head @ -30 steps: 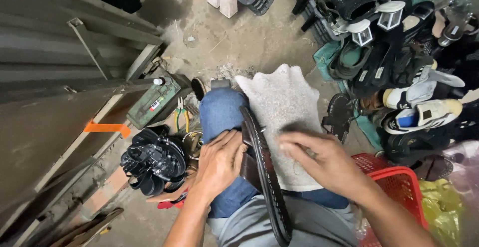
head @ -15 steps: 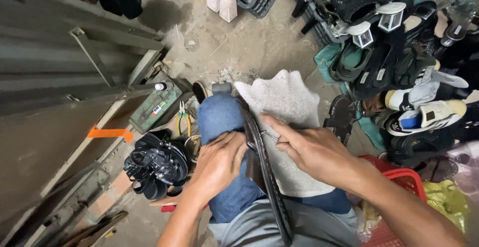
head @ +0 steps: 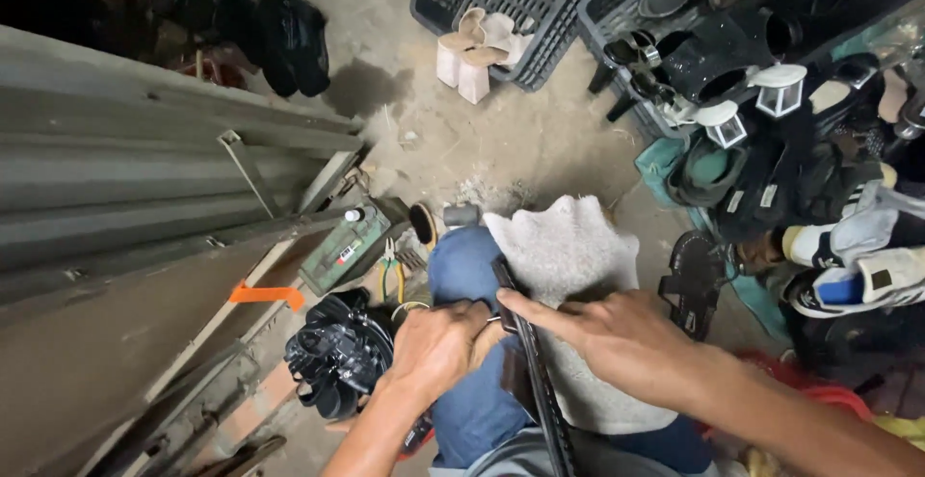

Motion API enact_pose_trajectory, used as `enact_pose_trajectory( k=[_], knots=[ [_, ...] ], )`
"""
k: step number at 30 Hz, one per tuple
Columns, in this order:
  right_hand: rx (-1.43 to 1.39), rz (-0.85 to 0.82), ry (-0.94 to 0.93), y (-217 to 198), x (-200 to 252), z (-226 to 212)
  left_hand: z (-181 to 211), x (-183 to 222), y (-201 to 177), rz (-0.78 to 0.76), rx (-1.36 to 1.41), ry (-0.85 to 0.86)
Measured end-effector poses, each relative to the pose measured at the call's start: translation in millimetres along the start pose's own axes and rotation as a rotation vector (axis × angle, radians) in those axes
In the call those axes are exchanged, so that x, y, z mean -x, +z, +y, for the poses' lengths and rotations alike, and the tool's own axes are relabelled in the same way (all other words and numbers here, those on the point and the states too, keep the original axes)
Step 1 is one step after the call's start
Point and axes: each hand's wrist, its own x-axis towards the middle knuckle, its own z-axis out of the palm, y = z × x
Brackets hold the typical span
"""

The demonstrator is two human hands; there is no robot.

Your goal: Using a manual awl to stitch and repair the sole and straps of a brown sandal.

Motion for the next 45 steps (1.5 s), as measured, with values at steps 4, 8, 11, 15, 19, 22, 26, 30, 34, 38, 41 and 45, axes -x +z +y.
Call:
enact_pose_trajectory(
  k=[4,8,11,15,19,22,26,30,34,38,41,45],
  knots=[
    [-0.069,0.088,-0.038,7,3,3,-8,6,4,0.013,-0.163,-0.234],
    [-0.179,0.277,-0.091,12,4,-1,-24,27,-21,-0.310,-0.165,-0.630],
    [-0.147,0.479,-0.107,24,2,-3,-32,48,-29,-0.290,-0.116,-0.770],
    [-0.094,0.582,-0.012,60,17,2,-36,61,-25,-0.263,-0.026,-0.840],
    [-0.220,0.485,0.006,93,37,6,-31,48,-13,-0.081,0.168,-0.667],
    [-0.194,0.182,0.023,111,57,24,-28,36,-12,-0.064,0.246,-0.558],
    [-0.608,0.255,0.021,27,50,12,-22,28,-15,-0.034,0.333,-0.485],
    [-1.263,0.256,-0.344,-31,11,-10,-19,27,-15,-0.070,0.316,-0.505],
    [-0.869,0.266,-0.124,-40,-35,-28,-20,32,-10,-0.027,0.322,-0.461],
    [-0.133,0.055,0.000,-36,-63,-33,-22,34,-12,0.013,0.374,-0.394],
    [-0.109,-0.020,0.035,-30,-70,-35,-27,33,-7,0.041,0.423,-0.323],
    [-0.076,0.120,0.028,-17,-71,-35,-43,40,16,0.048,0.599,-0.290]
  ],
)
